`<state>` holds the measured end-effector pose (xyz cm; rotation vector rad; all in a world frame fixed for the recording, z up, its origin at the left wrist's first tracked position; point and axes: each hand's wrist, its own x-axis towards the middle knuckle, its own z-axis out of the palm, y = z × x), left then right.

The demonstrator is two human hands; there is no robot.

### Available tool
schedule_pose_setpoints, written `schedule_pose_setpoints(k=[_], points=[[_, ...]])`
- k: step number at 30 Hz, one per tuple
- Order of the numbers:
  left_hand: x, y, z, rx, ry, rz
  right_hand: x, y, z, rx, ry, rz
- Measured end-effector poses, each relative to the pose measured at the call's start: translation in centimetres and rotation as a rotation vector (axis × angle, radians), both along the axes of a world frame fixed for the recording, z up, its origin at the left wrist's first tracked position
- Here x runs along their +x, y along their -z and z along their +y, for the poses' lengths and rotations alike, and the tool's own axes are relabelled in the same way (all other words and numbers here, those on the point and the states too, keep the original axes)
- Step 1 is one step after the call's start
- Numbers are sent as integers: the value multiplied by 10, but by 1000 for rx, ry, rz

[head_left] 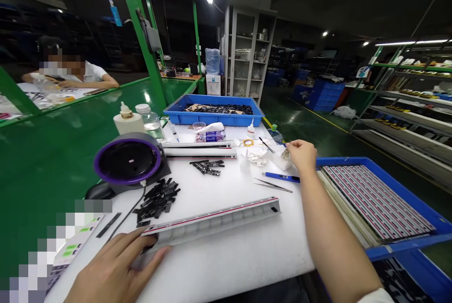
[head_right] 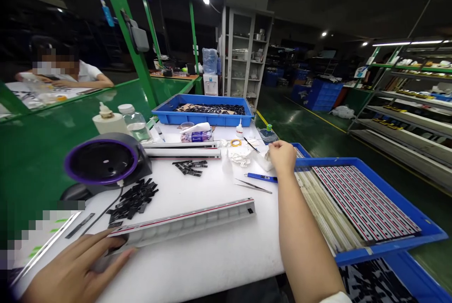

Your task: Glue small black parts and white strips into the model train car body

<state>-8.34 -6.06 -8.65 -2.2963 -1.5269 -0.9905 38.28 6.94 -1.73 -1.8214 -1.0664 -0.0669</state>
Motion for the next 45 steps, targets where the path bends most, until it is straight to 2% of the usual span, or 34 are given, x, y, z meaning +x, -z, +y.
schedule_pose_setpoints(k=[3, 7, 13, 17, 19, 21, 23, 25, 28, 32, 35, 39, 45], points=[[0, -1, -2, -32, -13, 109, 2, 2, 1, 44, 56, 9], [4, -8, -5, -6, -37, 136, 1, 6, 4, 48, 39, 36], [7, -16, -7, 13, 17, 150, -4, 9, 5, 147, 59, 106], [8, -16, -8, 19, 10, 163, -6, -9, -10, 348, 154, 206], [8, -15, -8, 25, -1, 162, -12, -21, -25, 531, 133, 462], [9, -14, -9, 24, -14, 161, -28, -29, -45, 677, -9, 827], [10, -13, -10, 6, -26, 165, -54, -32, -69, 693, -201, 1120], [11, -13, -11, -26, -40, 172, -91, -28, -93, 645, -315, 1291], [14, -15, -14, -70, -57, 171, -159, -15, -127, 585, -397, 1388], [17, -19, -19, -139, -71, 152, -244, 8, -161, 482, -469, 1312], [19, -23, -22, -171, -73, 137, -286, 27, -175, 408, -534, 1153], [20, -25, -24, -187, -71, 121, -312, 41, -180, 337, -558, 886], [18, -23, -24, -177, -69, 96, -325, 39, -176, 308, -585, 712]])
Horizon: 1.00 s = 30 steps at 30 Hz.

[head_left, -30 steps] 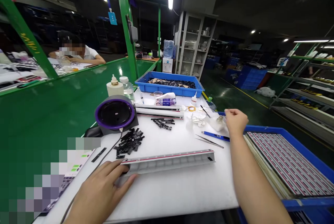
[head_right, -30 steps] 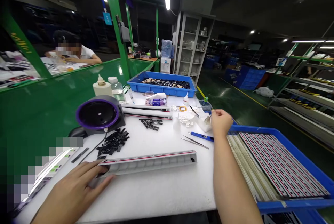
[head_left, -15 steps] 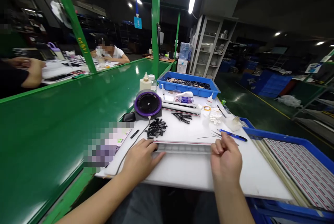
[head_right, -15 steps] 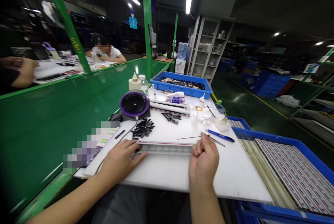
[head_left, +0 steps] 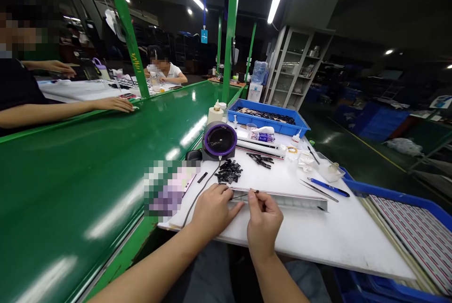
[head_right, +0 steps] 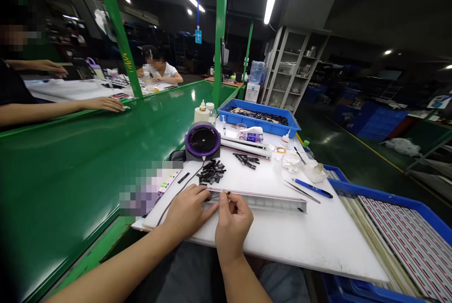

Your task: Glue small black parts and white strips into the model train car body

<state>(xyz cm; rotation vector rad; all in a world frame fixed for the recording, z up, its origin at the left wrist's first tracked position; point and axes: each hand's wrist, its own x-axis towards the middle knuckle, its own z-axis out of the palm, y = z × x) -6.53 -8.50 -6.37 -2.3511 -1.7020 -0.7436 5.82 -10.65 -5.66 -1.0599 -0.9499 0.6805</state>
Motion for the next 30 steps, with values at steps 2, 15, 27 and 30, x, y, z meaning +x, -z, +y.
schedule_pose_setpoints(k=[2, 15, 27, 30], points=[[0, 1, 0, 11, 3, -10, -1, 2, 1, -1, 10, -58], [-1, 1, 1, 57, 13, 7, -2, 16, 6, -40, -12, -162], [-2, 2, 3, 49, 21, 6, 2, 15, 9, -79, -15, -125], [-2, 2, 2, 70, 19, 3, 4, 14, 10, -82, -16, -117]])
